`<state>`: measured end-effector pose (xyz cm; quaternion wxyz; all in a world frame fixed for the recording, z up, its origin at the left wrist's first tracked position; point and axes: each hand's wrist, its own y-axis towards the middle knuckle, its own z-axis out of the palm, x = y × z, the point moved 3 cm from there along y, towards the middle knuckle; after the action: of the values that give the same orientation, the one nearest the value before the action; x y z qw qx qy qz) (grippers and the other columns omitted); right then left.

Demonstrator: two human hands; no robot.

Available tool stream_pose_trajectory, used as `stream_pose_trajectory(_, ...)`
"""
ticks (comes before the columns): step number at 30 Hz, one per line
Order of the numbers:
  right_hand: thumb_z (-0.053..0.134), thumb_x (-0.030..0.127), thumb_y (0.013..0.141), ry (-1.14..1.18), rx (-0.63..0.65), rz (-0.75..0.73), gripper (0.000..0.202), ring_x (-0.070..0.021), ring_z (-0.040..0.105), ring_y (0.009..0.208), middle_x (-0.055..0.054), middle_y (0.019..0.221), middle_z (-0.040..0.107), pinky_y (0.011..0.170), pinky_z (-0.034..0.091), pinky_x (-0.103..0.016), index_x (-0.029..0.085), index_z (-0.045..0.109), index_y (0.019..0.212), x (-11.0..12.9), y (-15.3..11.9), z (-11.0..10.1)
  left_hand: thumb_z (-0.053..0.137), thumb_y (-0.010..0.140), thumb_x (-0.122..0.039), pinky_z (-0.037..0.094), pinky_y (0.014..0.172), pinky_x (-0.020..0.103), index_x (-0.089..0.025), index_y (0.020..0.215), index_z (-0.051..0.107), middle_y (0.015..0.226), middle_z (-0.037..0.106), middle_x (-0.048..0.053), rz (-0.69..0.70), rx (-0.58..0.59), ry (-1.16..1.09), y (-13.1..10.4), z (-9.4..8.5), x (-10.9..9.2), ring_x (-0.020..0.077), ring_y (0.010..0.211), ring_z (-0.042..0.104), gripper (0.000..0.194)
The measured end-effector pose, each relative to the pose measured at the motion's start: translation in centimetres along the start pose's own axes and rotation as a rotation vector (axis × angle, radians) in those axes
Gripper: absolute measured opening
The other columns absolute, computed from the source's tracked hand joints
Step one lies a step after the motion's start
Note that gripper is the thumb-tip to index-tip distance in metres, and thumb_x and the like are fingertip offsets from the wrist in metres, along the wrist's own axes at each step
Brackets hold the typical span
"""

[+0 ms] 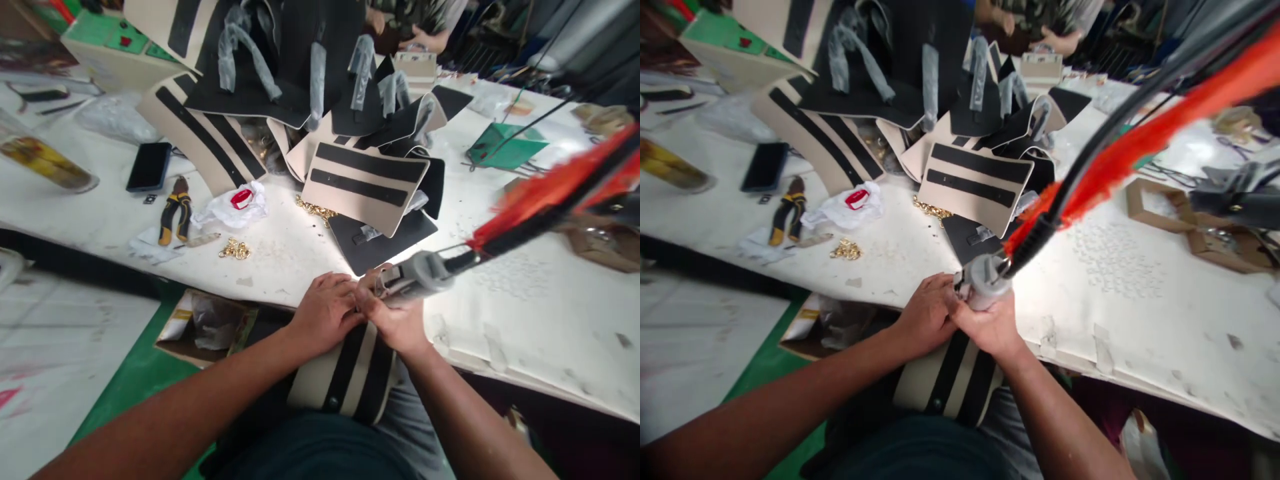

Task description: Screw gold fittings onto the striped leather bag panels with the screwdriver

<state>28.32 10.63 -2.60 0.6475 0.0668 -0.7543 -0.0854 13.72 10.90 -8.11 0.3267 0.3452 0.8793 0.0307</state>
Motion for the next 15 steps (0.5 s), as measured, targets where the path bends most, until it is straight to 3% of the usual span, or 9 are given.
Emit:
stream_pose_trajectory(4, 0.079, 0.053, 0.09, 0.183, -0.181, 0.094, 0.035, -0.0167, 0.054, 0.053, 0.002, 0.06, 0.058, 0.052, 0.046, -0.032, 0.023, 0.063, 0.08, 0.3, -0.3, -1.2, 0.082, 0.093, -0.034, 0.047, 0.114, 0.053, -0.027, 0.12, 0.078, 0.134, 0.077, 0.004, 0.037, 0.013, 0.02, 0.1, -0.2, -0.3, 0.0311, 0.133, 0.062, 0.028)
stream_pose_trajectory(6, 0.078, 0.056, 0.091, 0.184, -0.345, 0.127, 0.036, -0.0167, 0.054, 0.052, 0.004, 0.059, 0.058, 0.048, 0.044, -0.03, 0.022, 0.066, 0.091, 0.9, -1.5, -3.2, 0.085, 0.091, -0.033, 0.048, 0.114, 0.052, -0.027, 0.121, 0.078, 0.134, 0.078, 0.003, 0.041, -0.012, 0.006, 0.2, -0.2, -0.4, 0.0301, 0.132, 0.063, 0.031)
stream_pose_trajectory(8, 0.078, 0.058, 0.09, 0.035, -0.44, 0.196, 0.041, -0.0166, 0.056, 0.053, 0.002, 0.064, 0.063, 0.048, 0.043, -0.029, 0.02, 0.068, 0.101, 1.5, -3.3, -5.7, 0.086, 0.09, -0.032, 0.049, 0.112, 0.052, -0.026, 0.121, 0.078, 0.132, 0.079, 0.004, 0.046, -0.043, -0.001, 0.1, -0.2, -0.4, 0.0297, 0.131, 0.064, 0.032)
stream_pose_trajectory(12, 0.071, 0.062, 0.093, -0.35, -0.39, 0.447, 0.044, -0.0214, 0.065, 0.063, -0.005, 0.077, 0.072, 0.056, 0.048, -0.032, 0.019, 0.067, 0.101, 0.6, -7.5, -10.7, 0.087, 0.088, -0.028, 0.052, 0.108, 0.051, -0.021, 0.119, 0.076, 0.127, 0.078, 0.008, 0.046, -0.073, -0.005, -0.1, -0.1, -0.5, 0.0289, 0.125, 0.067, 0.034)
stream_pose_trajectory(15, 0.064, 0.065, 0.094, -0.539, -0.364, 0.516, 0.046, -0.0297, 0.071, 0.081, -0.008, 0.085, 0.074, 0.073, 0.054, -0.042, 0.02, 0.065, 0.103, -1.7, -9.7, -13.2, 0.088, 0.086, -0.027, 0.051, 0.108, 0.051, -0.021, 0.12, 0.072, 0.125, 0.077, 0.009, 0.05, -0.112, 0.022, -0.3, -0.3, -0.7, 0.0289, 0.123, 0.067, 0.038)
